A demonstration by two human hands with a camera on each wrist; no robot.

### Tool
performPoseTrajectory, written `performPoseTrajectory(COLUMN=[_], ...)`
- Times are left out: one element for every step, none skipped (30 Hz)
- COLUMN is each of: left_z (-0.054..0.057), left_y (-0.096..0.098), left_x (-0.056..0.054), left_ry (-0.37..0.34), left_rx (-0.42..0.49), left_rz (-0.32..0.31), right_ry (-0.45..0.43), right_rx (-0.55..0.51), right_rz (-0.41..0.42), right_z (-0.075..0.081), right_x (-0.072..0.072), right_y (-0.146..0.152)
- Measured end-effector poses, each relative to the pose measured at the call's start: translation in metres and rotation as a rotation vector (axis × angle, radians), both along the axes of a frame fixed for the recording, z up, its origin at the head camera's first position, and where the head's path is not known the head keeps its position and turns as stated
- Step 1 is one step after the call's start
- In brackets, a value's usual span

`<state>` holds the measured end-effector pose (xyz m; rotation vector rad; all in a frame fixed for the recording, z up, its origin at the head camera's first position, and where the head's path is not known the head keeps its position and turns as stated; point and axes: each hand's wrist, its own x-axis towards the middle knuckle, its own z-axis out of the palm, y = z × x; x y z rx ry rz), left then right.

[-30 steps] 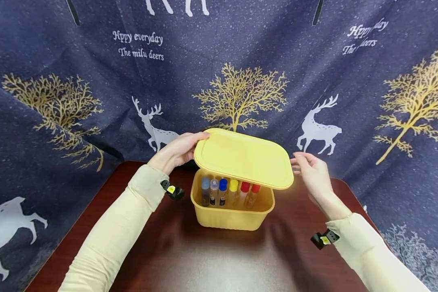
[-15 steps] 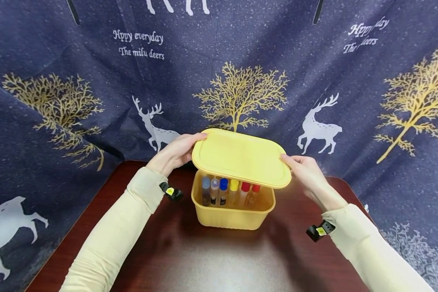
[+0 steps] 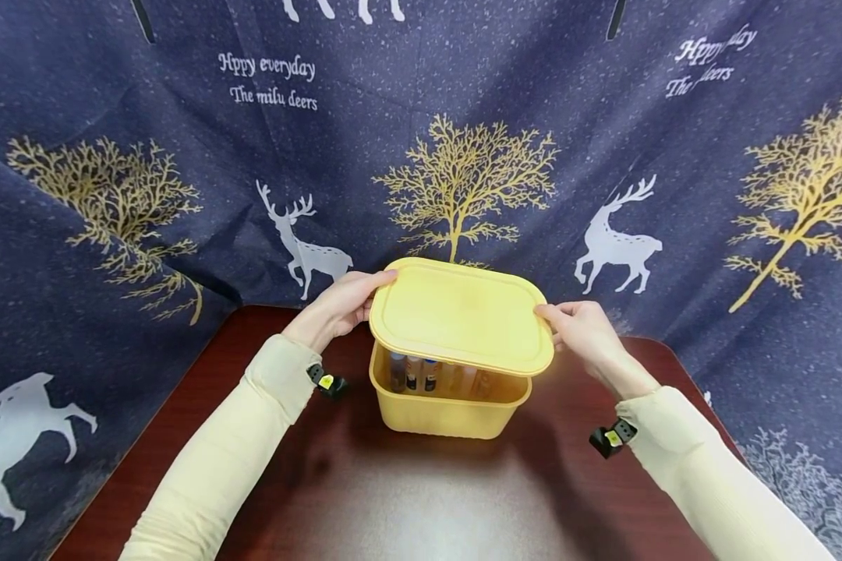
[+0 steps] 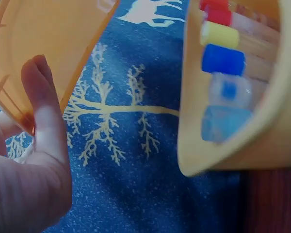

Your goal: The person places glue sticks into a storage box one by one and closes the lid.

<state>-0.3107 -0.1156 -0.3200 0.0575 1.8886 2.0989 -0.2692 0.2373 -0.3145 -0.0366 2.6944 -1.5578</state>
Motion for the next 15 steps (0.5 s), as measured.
performPoseTrajectory(left_z=[-0.002,-0.003,-0.005,-0.006,-0.007,-0.008,-0.009,-0.010,-0.011,-0.012,-0.014,-0.015,-0.017,-0.018,-0.020], left_y=[0.000,0.000,0.000,0.000,0.000,0.000,0.000,0.000,0.000,0.000,0.000,0.000,0.000,0.000,0.000], left_x=[0.001,0.002,0.004,0.005,0.006,0.008,0.009,0.010,0.011,0.011,0.013,0.013,0.014,0.015,0.017], left_ry=[0.006,0.015,0.024,0.035,0.051,0.068,0.088,0.110,0.131,0.155,0.185,0.216,0.250,0.285,0.321], left_rx=[-0.008,-0.021,-0.034,-0.049,-0.078,-0.110,-0.151,-0.197,-0.243,-0.290,-0.343,-0.391,-0.445,-0.497,-0.550], left_rz=[0.006,0.008,0.010,0.010,0.011,0.014,0.018,0.025,0.033,0.038,0.042,0.046,0.048,0.048,0.047], right_ry=[0.005,0.010,0.017,0.025,0.037,0.051,0.069,0.088,0.108,0.126,0.141,0.153,0.161,0.165,0.165], right_rx=[0.028,0.059,0.103,0.149,0.197,0.250,0.304,0.344,0.384,0.414,0.439,0.455,0.469,0.477,0.485], right_rz=[0.001,0.002,-0.002,-0.002,-0.003,-0.004,-0.007,-0.004,-0.001,0.005,0.012,0.019,0.027,0.037,0.043], right_z=[-0.001,-0.003,-0.005,-0.006,-0.008,-0.009,-0.010,-0.012,-0.013,-0.014,-0.015,-0.016,-0.017,-0.017,-0.018], right_x=[-0.001,-0.002,-0.003,-0.003,-0.004,-0.005,-0.005,-0.006,-0.006,-0.007,-0.007,-0.007,-0.007,-0.007,-0.007], right_y=[0.000,0.001,0.001,0.002,0.002,0.002,0.001,0.001,0.001,0.000,0.000,-0.001,-0.001,-0.002,-0.003])
